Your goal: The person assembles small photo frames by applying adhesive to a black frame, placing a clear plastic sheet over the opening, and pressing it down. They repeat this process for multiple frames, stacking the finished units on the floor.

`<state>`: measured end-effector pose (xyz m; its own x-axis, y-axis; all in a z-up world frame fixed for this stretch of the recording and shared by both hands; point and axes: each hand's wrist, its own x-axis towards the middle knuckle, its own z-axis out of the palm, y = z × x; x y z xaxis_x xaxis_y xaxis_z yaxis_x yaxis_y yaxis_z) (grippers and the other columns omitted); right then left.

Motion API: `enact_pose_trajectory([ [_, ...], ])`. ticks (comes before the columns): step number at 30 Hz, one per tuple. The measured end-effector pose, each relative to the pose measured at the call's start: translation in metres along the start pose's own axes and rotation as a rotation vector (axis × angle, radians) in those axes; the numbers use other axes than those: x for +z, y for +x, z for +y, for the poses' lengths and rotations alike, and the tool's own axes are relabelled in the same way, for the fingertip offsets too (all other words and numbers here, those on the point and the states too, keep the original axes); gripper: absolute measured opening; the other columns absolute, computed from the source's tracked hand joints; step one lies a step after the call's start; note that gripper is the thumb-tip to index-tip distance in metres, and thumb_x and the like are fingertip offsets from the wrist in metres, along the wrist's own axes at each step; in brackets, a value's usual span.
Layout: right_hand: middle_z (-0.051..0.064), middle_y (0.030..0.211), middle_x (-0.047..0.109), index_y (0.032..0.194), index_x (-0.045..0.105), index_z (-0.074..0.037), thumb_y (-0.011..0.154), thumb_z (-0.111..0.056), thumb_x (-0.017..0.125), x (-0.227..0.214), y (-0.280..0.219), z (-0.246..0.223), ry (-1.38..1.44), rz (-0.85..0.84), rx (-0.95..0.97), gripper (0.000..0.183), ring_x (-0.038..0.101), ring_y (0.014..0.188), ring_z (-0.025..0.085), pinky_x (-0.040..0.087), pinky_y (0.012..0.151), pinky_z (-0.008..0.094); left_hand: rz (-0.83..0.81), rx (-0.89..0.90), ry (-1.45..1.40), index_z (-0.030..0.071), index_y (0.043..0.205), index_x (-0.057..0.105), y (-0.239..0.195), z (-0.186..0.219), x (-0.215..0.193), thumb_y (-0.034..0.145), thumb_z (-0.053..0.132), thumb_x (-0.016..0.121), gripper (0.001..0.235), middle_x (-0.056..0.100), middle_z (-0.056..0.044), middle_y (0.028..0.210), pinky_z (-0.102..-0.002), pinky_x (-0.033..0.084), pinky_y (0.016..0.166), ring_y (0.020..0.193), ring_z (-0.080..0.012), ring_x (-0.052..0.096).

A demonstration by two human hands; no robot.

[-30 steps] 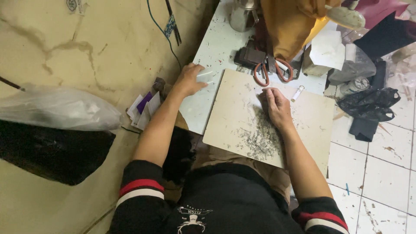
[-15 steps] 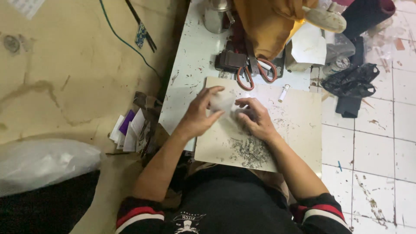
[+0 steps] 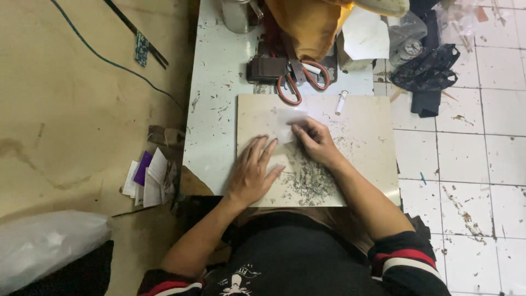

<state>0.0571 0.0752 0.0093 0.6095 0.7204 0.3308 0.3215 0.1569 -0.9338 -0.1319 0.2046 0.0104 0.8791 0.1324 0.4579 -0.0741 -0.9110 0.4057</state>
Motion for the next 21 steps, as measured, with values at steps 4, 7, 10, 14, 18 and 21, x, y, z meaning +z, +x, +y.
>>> enact_pose_trajectory([
  [4, 0.002, 0.063, 0.06, 0.094, 0.072, -0.003, 0.103, -0.008, 0.067, 0.005, 0.0, -0.014, -0.006, 0.007, -0.015, 0.011, 0.054, 0.065, 0.009, 0.046, 0.063, 0.025, 0.02, 0.031, 0.1, -0.004, 0.134, 0.061, 0.005, 0.005, 0.001, 0.098, 0.04, 0.068, 0.058, 0.056, -0.029, 0.133, -0.051, 0.044, 0.112, 0.13, -0.0451, 0.055],
  [7, 0.009, 0.067, 0.067, 0.095, 0.071, -0.002, 0.101, -0.007, 0.068, 0.005, -0.004, -0.022, -0.024, -0.02, -0.007, 0.009, 0.056, 0.067, 0.011, 0.05, 0.065, 0.03, -0.022, -0.008, 0.144, -0.007, 0.131, 0.063, 0.007, 0.01, 0.004, 0.1, 0.044, 0.064, 0.059, 0.057, -0.03, 0.133, -0.05, 0.042, 0.114, 0.132, -0.0452, 0.054],
  [10, 0.008, 0.061, 0.064, 0.091, 0.07, -0.005, 0.1, -0.013, 0.07, -0.003, -0.007, -0.026, -0.034, -0.139, 0.04, 0.012, 0.057, 0.062, 0.013, 0.049, 0.062, 0.031, -0.003, -0.021, 0.095, -0.009, 0.126, 0.062, 0.011, 0.008, 0.001, 0.097, 0.046, 0.067, 0.063, 0.061, -0.03, 0.127, -0.05, 0.044, 0.112, 0.127, -0.0463, 0.058],
  [14, 0.012, 0.064, 0.068, 0.093, 0.071, -0.006, 0.099, -0.016, 0.069, -0.013, -0.013, -0.029, -0.07, -0.389, 0.121, 0.011, 0.061, 0.061, 0.019, 0.051, 0.064, 0.035, 0.07, -0.25, -0.363, 0.0, 0.096, 0.068, 0.011, -0.004, 0.008, 0.094, 0.032, 0.077, 0.034, 0.071, -0.016, 0.1, -0.045, 0.054, 0.095, 0.106, -0.0382, 0.07],
  [18, 0.014, 0.065, 0.067, 0.089, 0.066, -0.006, 0.099, -0.021, 0.069, -0.022, -0.007, -0.02, -0.14, -0.507, 0.162, 0.018, 0.062, 0.061, 0.023, 0.05, 0.065, 0.038, 0.144, -0.356, -0.331, 0.015, 0.084, 0.075, 0.009, -0.008, 0.016, 0.086, 0.032, 0.086, 0.021, 0.075, -0.002, 0.093, -0.034, 0.058, 0.085, 0.094, -0.0232, 0.075],
  [21, 0.009, 0.076, 0.075, 0.094, 0.072, -0.014, 0.103, -0.039, 0.064, -0.036, 0.002, -0.056, -0.362, -0.369, 0.349, 0.027, 0.071, 0.07, 0.025, 0.057, 0.072, 0.037, 0.149, -0.31, -0.372, 0.011, 0.086, 0.074, 0.016, 0.002, 0.002, 0.09, 0.023, 0.081, 0.014, 0.073, -0.007, 0.082, -0.04, 0.056, 0.079, 0.084, -0.0303, 0.074],
])
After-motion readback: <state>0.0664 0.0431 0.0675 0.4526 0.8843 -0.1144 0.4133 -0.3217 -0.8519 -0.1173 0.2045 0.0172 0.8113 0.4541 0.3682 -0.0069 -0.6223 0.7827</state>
